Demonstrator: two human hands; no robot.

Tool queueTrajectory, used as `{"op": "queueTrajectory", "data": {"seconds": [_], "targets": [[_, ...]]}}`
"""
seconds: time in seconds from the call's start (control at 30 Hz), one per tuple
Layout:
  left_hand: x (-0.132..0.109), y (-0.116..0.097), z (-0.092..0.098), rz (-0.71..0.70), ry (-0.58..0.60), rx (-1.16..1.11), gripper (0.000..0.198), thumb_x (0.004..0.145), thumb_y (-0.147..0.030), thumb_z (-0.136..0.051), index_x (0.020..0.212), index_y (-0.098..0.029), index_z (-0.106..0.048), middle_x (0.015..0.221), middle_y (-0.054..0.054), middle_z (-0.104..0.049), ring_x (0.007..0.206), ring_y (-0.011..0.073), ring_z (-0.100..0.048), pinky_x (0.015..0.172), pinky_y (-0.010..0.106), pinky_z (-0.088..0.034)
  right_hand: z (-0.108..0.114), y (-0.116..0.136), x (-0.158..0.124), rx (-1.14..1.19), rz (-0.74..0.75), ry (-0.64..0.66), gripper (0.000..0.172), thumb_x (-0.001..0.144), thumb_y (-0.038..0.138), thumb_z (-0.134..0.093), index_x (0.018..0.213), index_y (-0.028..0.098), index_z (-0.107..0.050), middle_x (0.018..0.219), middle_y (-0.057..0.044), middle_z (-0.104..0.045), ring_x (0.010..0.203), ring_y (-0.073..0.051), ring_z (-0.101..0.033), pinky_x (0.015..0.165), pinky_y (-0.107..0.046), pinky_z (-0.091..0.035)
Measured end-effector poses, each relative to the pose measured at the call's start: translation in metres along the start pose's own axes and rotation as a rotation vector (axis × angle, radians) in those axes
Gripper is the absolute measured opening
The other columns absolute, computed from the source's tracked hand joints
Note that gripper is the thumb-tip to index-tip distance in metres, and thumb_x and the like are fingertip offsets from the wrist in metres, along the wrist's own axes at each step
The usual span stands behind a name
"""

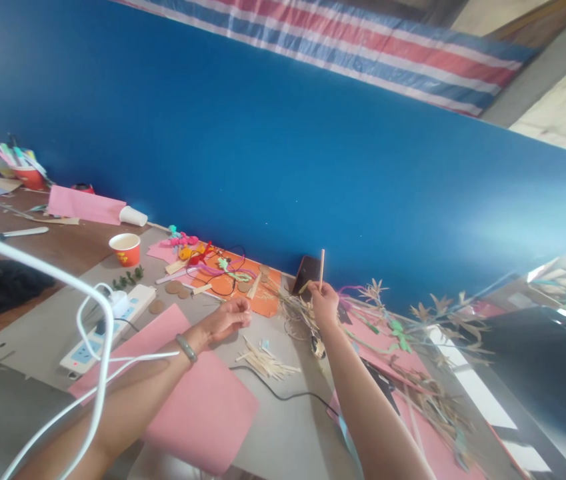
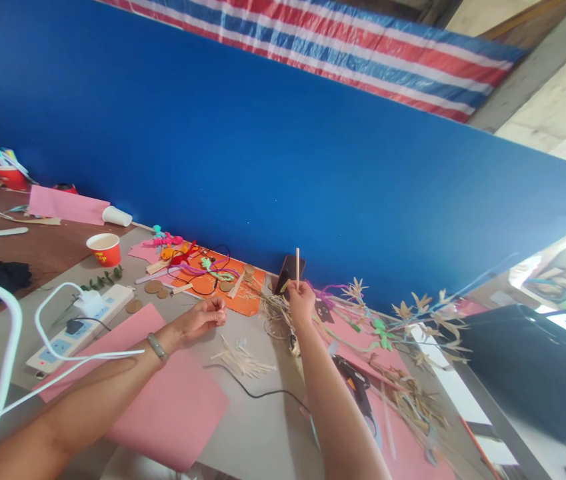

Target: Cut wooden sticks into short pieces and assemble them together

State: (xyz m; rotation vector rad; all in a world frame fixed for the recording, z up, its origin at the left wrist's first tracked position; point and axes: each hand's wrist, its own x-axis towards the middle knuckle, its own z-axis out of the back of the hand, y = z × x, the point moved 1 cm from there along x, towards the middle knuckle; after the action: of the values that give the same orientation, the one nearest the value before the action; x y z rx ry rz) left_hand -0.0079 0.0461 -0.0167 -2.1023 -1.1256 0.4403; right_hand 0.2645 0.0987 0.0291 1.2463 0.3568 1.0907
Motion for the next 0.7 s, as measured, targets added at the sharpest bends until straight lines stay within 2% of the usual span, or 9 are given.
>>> {"op": "queueTrajectory", "data": {"seconds": [0.17, 0.33, 0.47, 0.57, 0.7], "targets": [[0.001, 0.002, 0.003, 0.009, -0.034, 0.08, 0.031, 0.057, -0.017, -0.079, 0.072, -0.014, -0.052, 0.059, -0.003, -0.054, 0.053, 0.0064, -0.049, 0.056, 0.02, -0.036, -0.004, 0.002, 0.001, 0.022, -0.04, 0.068, 0.036, 0.063, 0.048, -0.066, 0.069, 0.013, -0.065, 0.055, -0.002, -0.059, 0.046, -0.01, -0.043, 0.046, -0.024, -0.032], [0.005, 0.005, 0.007, 0.009, -0.17, 0.117, 0.037, 0.05, -0.021, -0.083, 0.067, -0.015, -0.05, 0.052, -0.003, -0.056, 0.047, 0.0071, -0.05, 0.05, 0.018, -0.036, -0.011, -0.002, 0.001, 0.06, -0.1, 0.084, 0.039, 0.064, 0.051, -0.065, 0.072, 0.012, -0.064, 0.049, 0.0, -0.057, 0.038, -0.008, -0.038, 0.04, -0.023, -0.03], [0.004, 0.001, 0.005, 0.013, -0.205, 0.093, 0.04, 0.052, -0.024, -0.082, 0.081, -0.014, -0.056, 0.055, -0.004, -0.058, 0.05, 0.0071, -0.053, 0.051, 0.017, -0.04, -0.014, -0.004, 0.002, 0.074, -0.125, 0.077, 0.036, 0.065, 0.047, -0.063, 0.072, 0.012, -0.064, 0.057, -0.004, -0.064, 0.037, -0.008, -0.041, 0.04, -0.023, -0.031], [0.003, -0.002, 0.003, 0.019, -0.242, 0.085, 0.04, 0.057, -0.026, -0.08, 0.087, -0.014, -0.058, 0.059, -0.003, -0.06, 0.053, 0.008, -0.057, 0.054, 0.018, -0.045, -0.013, -0.001, 0.0, 0.073, -0.128, 0.069, 0.035, 0.064, 0.041, -0.064, 0.08, 0.01, -0.067, 0.065, -0.007, -0.069, 0.046, -0.012, -0.052, 0.046, -0.025, -0.038], [0.005, 0.001, 0.006, 0.019, -0.246, 0.073, 0.034, 0.063, -0.028, -0.077, 0.088, -0.013, -0.058, 0.068, 0.002, -0.066, 0.062, 0.0113, -0.064, 0.061, 0.02, -0.05, -0.013, 0.01, -0.017, 0.053, -0.104, 0.056, 0.045, 0.06, 0.033, -0.068, 0.099, 0.01, -0.066, 0.075, -0.008, -0.071, 0.066, -0.019, -0.062, 0.06, -0.028, -0.045]]}}
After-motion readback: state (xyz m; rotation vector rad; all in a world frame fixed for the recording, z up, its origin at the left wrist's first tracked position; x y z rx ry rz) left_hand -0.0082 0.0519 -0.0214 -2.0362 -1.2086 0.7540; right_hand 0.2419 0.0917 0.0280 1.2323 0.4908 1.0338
